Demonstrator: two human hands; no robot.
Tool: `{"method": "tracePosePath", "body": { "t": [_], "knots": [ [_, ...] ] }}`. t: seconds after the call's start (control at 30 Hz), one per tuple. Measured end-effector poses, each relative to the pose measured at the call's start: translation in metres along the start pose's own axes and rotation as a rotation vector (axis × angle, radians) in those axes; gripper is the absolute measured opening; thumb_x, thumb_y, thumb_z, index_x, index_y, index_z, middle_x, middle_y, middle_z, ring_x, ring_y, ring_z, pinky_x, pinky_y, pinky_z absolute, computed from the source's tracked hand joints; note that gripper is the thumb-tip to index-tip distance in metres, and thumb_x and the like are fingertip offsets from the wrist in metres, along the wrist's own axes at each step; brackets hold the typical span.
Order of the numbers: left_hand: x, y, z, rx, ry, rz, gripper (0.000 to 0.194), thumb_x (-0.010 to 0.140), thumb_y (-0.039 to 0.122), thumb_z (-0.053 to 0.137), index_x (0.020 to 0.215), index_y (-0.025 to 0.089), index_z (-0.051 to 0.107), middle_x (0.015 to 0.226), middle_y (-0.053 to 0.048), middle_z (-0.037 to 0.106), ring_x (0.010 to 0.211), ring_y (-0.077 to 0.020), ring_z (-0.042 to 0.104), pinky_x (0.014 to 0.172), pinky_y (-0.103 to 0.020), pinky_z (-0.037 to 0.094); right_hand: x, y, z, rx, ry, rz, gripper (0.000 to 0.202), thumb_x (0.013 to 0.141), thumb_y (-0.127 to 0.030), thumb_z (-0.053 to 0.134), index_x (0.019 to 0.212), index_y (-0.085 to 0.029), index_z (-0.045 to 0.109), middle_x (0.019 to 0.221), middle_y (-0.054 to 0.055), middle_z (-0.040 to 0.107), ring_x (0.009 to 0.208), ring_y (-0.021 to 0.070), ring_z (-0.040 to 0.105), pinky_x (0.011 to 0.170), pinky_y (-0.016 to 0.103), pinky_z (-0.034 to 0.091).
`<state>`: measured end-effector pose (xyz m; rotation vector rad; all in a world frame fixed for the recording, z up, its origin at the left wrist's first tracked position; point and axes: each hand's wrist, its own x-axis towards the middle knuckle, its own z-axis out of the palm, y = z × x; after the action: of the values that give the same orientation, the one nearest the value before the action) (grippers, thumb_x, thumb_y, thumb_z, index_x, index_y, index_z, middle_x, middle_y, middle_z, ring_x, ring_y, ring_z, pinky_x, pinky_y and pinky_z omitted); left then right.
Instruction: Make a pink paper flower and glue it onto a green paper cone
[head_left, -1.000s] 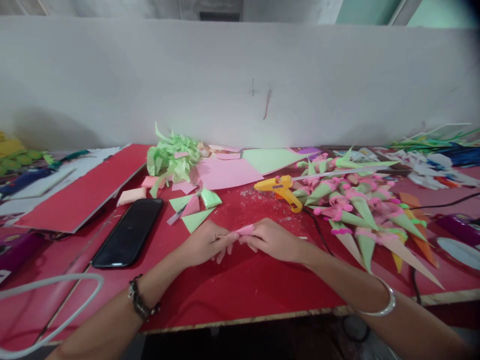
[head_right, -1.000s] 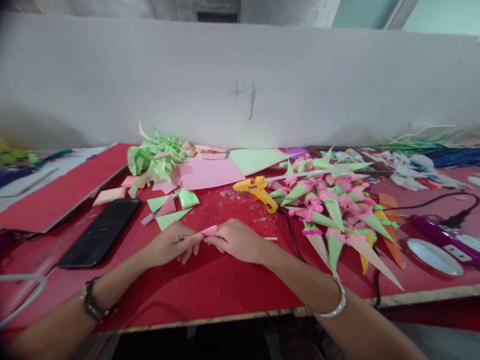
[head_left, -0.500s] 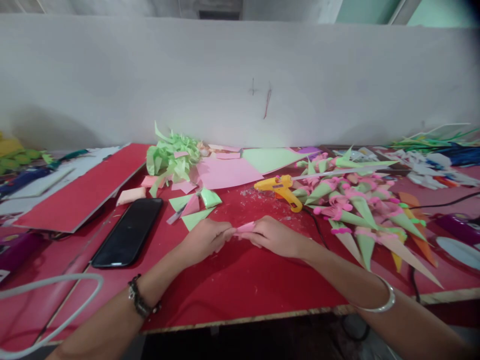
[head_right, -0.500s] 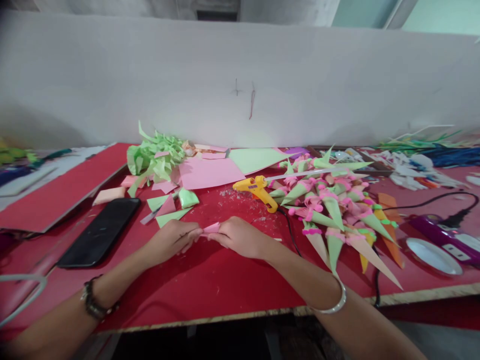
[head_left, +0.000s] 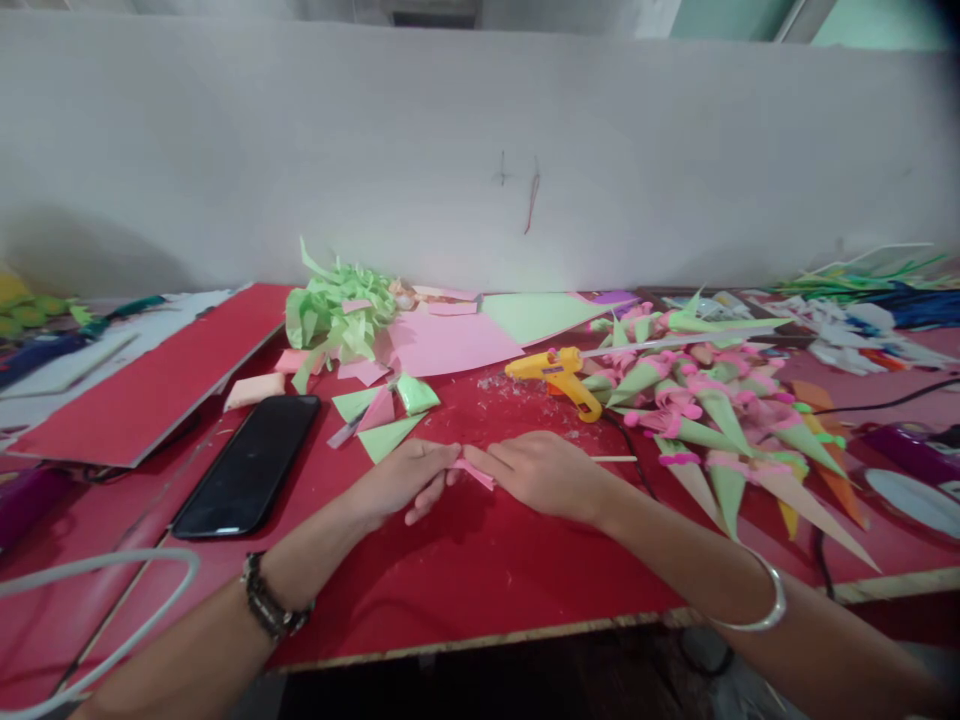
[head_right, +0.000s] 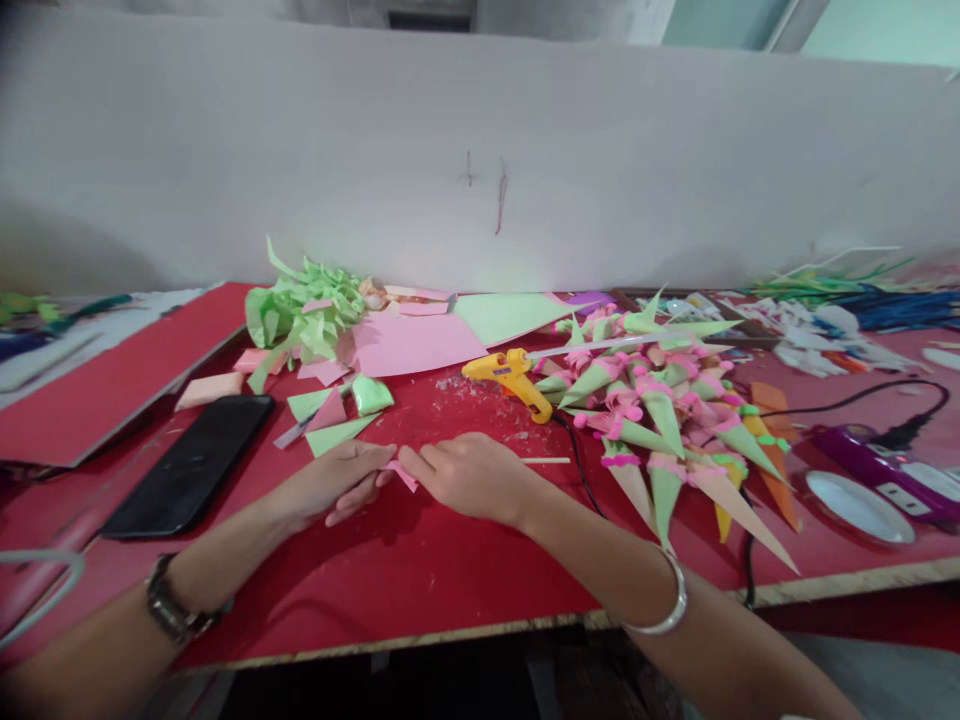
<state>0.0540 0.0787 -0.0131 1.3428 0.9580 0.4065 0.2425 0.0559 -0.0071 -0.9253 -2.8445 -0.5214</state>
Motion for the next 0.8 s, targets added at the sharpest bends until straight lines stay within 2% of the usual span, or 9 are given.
{"method": "tracePosePath", "body": {
  "t": [0.1,0.2,0.27,0.33,0.4,0.47,0.53,0.63,0.8],
  "knots": [
    [0.000,0.000,-0.001,-0.062,-0.037,-0.027,0.038,0.082,0.042,0.038,0.056,0.015,0.044,0.027,0.010,0.029,0.022,-0.0027,0.024,0.032,-0.017,0.017,0.000,0.000,0.000,-0.040,0.044,-0.033,0.029,0.086,-0.009,0.034,0.111,-0.007,0.048,0.074,0.008,0.064,0.064,0.0153,0.059,0.052,0.025,0.038],
    [0.000,-0.001,-0.001,0.031,-0.047,-0.021,0.039,0.084,0.042,0.032,0.057,0.016,0.043,0.027,0.010,0.030,0.023,-0.0041,0.024,0.034,-0.018,0.019,0.001,0.001,0.003,0.022,0.005,0.012,0.026,0.086,-0.011,0.035,0.104,-0.010,0.054,0.074,0.008,0.066,0.066,0.0160,0.060,0.053,0.025,0.038],
    [-0.001,0.000,-0.002,0.253,-0.005,0.079,0.042,0.085,0.043,0.027,0.059,0.016,0.046,0.032,0.007,0.037,0.028,-0.0059,0.033,0.038,-0.019,0.025,0.002,0.003,0.004,0.150,-0.047,0.101,0.025,0.088,-0.016,0.035,0.099,-0.013,0.058,0.076,0.007,0.067,0.068,0.0165,0.062,0.055,0.025,0.039],
    [-0.002,0.001,-0.004,0.588,0.061,0.266,0.040,0.086,0.042,0.030,0.061,0.016,0.049,0.042,0.003,0.047,0.040,-0.0083,0.044,0.046,-0.020,0.030,0.002,0.005,0.003,0.354,-0.070,0.172,0.028,0.089,-0.023,0.034,0.099,-0.017,0.060,0.084,0.006,0.068,0.074,0.0167,0.063,0.060,0.024,0.041],
    [-0.003,0.004,-0.007,0.888,0.104,0.438,0.035,0.085,0.040,0.036,0.063,0.016,0.050,0.051,0.001,0.052,0.050,-0.0104,0.048,0.051,-0.021,0.029,0.002,0.008,0.001,0.585,-0.062,0.183,0.032,0.090,-0.028,0.031,0.102,-0.019,0.060,0.093,0.005,0.068,0.081,0.0157,0.062,0.067,0.023,0.042],
    [-0.005,0.006,-0.009,1.012,0.102,0.503,0.034,0.085,0.038,0.037,0.062,0.016,0.050,0.053,0.001,0.053,0.052,-0.0110,0.048,0.052,-0.022,0.028,0.002,0.009,-0.001,0.745,-0.049,0.164,0.034,0.091,-0.029,0.030,0.106,-0.019,0.059,0.100,0.004,0.066,0.086,0.0143,0.061,0.072,0.022,0.042],
    [-0.006,0.007,-0.009,0.944,0.073,0.478,0.037,0.087,0.037,0.033,0.061,0.016,0.048,0.048,0.002,0.051,0.050,-0.0100,0.047,0.052,-0.021,0.030,0.002,0.009,-0.001,0.781,-0.024,0.171,0.033,0.090,-0.029,0.031,0.109,-0.020,0.057,0.103,0.004,0.065,0.089,0.0142,0.061,0.074,0.022,0.042],
    [-0.007,0.007,-0.007,0.664,0.035,0.358,0.039,0.087,0.037,0.029,0.059,0.016,0.045,0.040,0.005,0.046,0.041,-0.0078,0.045,0.050,-0.019,0.033,0.002,0.008,0.002,0.669,0.024,0.214,0.032,0.089,-0.030,0.034,0.114,-0.021,0.054,0.106,0.004,0.064,0.091,0.0156,0.060,0.074,0.023,0.042],
    [-0.001,0.003,0.001,0.132,-0.002,0.092,0.041,0.084,0.045,0.031,0.055,0.017,0.042,0.029,0.008,0.036,0.028,-0.0055,0.032,0.039,-0.018,0.028,-0.001,0.005,0.005,0.204,0.040,0.137,0.033,0.088,-0.017,0.034,0.118,-0.016,0.048,0.079,0.005,0.067,0.067,0.0144,0.061,0.055,0.023,0.039]
  ]
}}
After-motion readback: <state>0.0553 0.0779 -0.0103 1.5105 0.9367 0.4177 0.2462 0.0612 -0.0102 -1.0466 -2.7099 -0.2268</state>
